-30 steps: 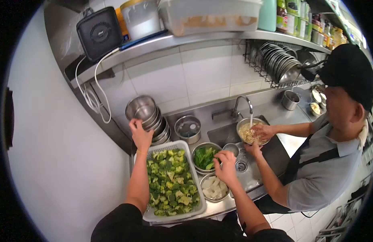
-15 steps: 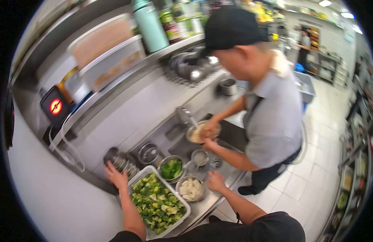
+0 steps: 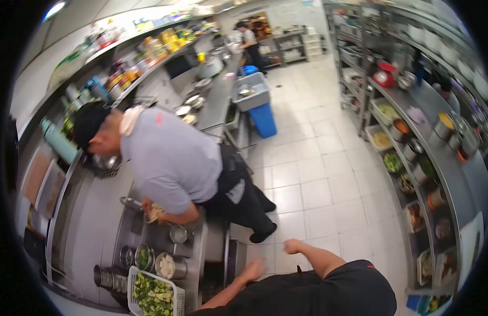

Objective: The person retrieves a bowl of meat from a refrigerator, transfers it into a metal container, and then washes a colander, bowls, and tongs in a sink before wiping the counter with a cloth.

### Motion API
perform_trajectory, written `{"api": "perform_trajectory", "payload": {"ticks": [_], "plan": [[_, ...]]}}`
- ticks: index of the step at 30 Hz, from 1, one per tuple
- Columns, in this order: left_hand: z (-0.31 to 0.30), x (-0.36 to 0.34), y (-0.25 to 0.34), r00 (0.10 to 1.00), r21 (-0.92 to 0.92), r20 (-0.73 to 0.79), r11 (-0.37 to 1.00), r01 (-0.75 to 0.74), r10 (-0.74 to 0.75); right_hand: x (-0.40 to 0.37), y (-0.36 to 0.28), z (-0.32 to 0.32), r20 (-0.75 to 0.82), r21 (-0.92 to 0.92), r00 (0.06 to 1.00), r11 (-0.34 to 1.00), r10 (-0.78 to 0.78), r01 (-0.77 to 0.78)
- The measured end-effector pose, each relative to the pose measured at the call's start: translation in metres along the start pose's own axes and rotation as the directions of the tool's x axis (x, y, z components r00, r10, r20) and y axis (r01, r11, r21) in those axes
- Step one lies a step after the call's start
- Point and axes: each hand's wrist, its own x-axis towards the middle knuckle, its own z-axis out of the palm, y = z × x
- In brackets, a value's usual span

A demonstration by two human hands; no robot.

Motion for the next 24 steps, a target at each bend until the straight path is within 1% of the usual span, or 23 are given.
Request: {"api": "perform_trajectory", "payload": {"ticks": [1, 2, 3, 4, 5, 6, 8, 9, 10, 11, 12, 13, 15, 16, 17, 18, 19, 20, 21, 23, 24], "plan": [[0.083, 0.012, -0.076, 0.979, -0.48, 0.174, 0.877, -0.009, 0.106, -0.041, 0.045, 0.006, 0.072, -0.023, 0.971, 0.974, 0.227, -0.225], [0.149, 0.022, -0.128, 0.917, -0.811, 0.341, 0.557, 0.176, 0.207, -0.087, 0.088, 0.019, 0.0, 0.0, 0.908, 0.908, 0.419, -0.419], [0.139, 0.023, -0.093, 0.823, -0.434, 0.561, 0.88, 0.195, 0.095, -0.147, 0.105, 0.005, 0.045, 0.042, 0.81, 0.809, 0.585, -0.587], [0.127, 0.031, -0.061, 0.759, -0.148, 0.649, 0.972, 0.181, -0.042, -0.197, 0.125, 0.005, 0.039, 0.105, 0.714, 0.708, 0.699, -0.699], [0.122, 0.041, -0.041, 0.728, -0.05, 0.678, 0.981, 0.187, -0.104, -0.242, 0.151, 0.014, 0.031, 0.198, 0.611, 0.594, 0.791, -0.78], [0.116, 0.051, -0.022, 0.715, 0.007, 0.684, 0.981, 0.194, -0.146, -0.283, 0.187, 0.036, -0.046, 0.272, 0.574, 0.563, 0.818, -0.781], [0.094, 0.07, 0.024, 0.708, 0.111, 0.667, 0.97, 0.214, -0.232, -0.379, 0.228, 0.052, -0.076, 0.346, 0.524, 0.516, 0.848, -0.784], [0.113, 0.083, -0.01, 0.763, -0.018, 0.628, 0.978, 0.207, -0.151, -0.426, 0.234, 0.065, -0.091, 0.474, 0.338, 0.339, 0.937, -0.813], [0.09, 0.088, 0.027, 0.759, 0.051, 0.634, 0.988, 0.149, -0.147, -0.469, 0.231, 0.076, -0.078, 0.589, 0.141, 0.159, 0.987, -0.792], [0.088, 0.104, 0.026, 0.704, 0.068, 0.695, 0.988, 0.142, -0.149, -0.509, 0.193, 0.061, -0.045, 0.661, -0.045, -0.004, 0.998, -0.75], [0.089, 0.12, 0.023, 0.7, 0.236, 0.683, 0.97, 0.058, -0.208, -0.537, 0.158, 0.044, -0.012, 0.718, -0.215, -0.141, 0.976, -0.681], [0.085, 0.133, 0.038, 0.683, 0.246, 0.702, 0.969, 0.032, -0.201, -0.554, 0.161, 0.07, 0.013, 0.724, -0.24, -0.175, 0.971, -0.667], [0.079, 0.157, 0.067, 0.674, 0.469, 0.655, 0.883, -0.005, -0.343, -0.571, 0.175, 0.139, 0.059, 0.833, -0.347, -0.238, 0.936, -0.5], [0.091, 0.182, 0.061, 0.676, 0.504, 0.69, 0.842, -0.191, -0.26, -0.568, 0.173, 0.161, 0.106, 0.815, -0.301, -0.256, 0.948, -0.521], [0.107, 0.202, 0.049, 0.66, 0.523, 0.729, 0.771, -0.364, -0.183, -0.561, 0.167, 0.183, 0.154, 0.794, -0.25, -0.271, 0.956, -0.545], [0.111, 0.206, 0.063, 0.721, 0.483, 0.682, 0.816, -0.317, -0.124, -0.541, 0.168, 0.221, 0.171, 0.703, -0.077, -0.176, 0.982, -0.689], [0.116, 0.217, 0.092, 0.782, 0.433, 0.619, 0.86, -0.27, -0.067, -0.529, 0.175, 0.25, 0.203, 0.601, 0.097, -0.046, 0.974, -0.798], [0.119, 0.221, 0.125, 0.798, 0.373, 0.601, 0.9, -0.224, -0.051, -0.512, 0.146, 0.233, 0.283, 0.671, 0.083, -0.135, 0.955, -0.729], [0.126, 0.225, 0.155, 0.813, 0.31, 0.581, 0.933, -0.181, -0.035, -0.489, 0.149, 0.255, 0.283, 0.588, 0.276, 0.061, 0.919, -0.807], [0.153, 0.238, 0.188, 0.789, 0.206, 0.612, 0.955, -0.212, 0.044, -0.452, 0.139, 0.246, 0.266, 0.591, 0.447, 0.222, 0.854, -0.776], [0.168, 0.246, 0.197, 0.775, 0.205, 0.63, 0.952, -0.226, 0.048, -0.434, 0.139, 0.239, 0.254, 0.608, 0.517, 0.281, 0.818, -0.743]]}}
